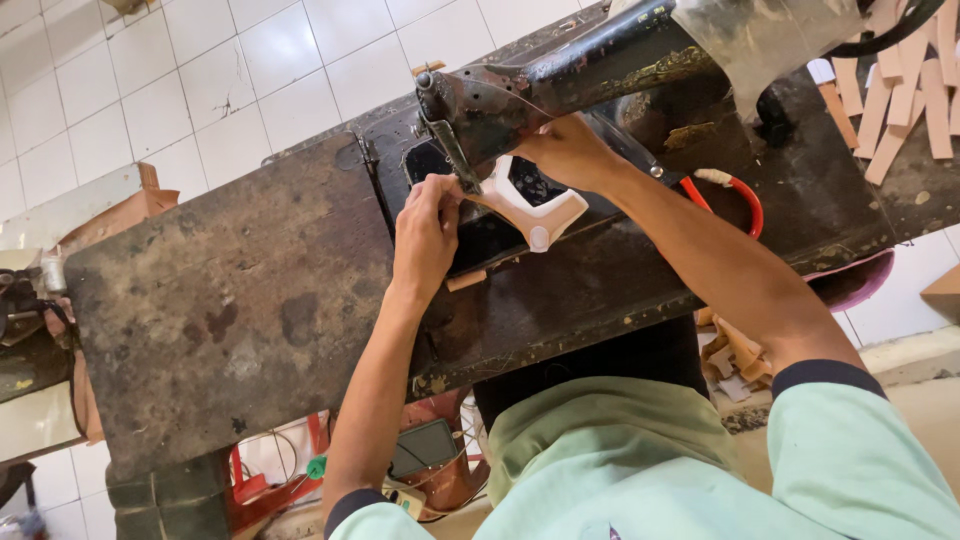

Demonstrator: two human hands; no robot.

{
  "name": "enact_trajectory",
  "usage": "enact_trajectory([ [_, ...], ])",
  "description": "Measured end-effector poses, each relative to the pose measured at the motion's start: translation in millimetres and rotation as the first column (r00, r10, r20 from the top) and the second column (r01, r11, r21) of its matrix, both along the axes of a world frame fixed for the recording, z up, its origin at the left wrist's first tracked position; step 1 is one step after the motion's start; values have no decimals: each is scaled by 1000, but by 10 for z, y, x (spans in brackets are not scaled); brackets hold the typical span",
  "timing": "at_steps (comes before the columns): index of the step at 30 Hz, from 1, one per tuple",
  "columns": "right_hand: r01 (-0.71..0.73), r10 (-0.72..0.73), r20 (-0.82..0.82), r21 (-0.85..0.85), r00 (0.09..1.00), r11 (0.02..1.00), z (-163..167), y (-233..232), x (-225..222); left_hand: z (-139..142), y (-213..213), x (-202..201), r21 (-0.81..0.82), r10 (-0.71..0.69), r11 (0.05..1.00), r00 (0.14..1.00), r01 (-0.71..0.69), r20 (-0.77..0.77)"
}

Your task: The person uses a sewing machine to stitch together light-colored shoe parts, including heel counters and straps. They repeatedly align pieces, sew them, trim threads with scissors, and stack the finished parts on the table.

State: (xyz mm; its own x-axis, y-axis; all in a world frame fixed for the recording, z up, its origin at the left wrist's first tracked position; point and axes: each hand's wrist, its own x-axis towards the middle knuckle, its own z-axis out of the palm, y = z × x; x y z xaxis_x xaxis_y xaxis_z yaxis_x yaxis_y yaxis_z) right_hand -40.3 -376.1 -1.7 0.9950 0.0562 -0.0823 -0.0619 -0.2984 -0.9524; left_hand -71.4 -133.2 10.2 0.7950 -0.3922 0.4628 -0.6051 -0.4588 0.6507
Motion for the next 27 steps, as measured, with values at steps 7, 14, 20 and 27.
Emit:
enact_trajectory([
  [7,2,-8,-92,-65,996,998,29,-10,1,15,-5,23,9,4,1000,1000,-4,4],
  [14,-77,64,138,87,988,993,-27,12,20,48,45,91,-23,-41,999,995,39,-95],
  [20,-50,40,113,92,993,994,-30,19,41,36,26,94,-12,-24,1000,996,23,-86],
  [27,-230,105,281,457,954,859,82,43,-41,79,15,-135,217,104,971,994,-98,-14],
])
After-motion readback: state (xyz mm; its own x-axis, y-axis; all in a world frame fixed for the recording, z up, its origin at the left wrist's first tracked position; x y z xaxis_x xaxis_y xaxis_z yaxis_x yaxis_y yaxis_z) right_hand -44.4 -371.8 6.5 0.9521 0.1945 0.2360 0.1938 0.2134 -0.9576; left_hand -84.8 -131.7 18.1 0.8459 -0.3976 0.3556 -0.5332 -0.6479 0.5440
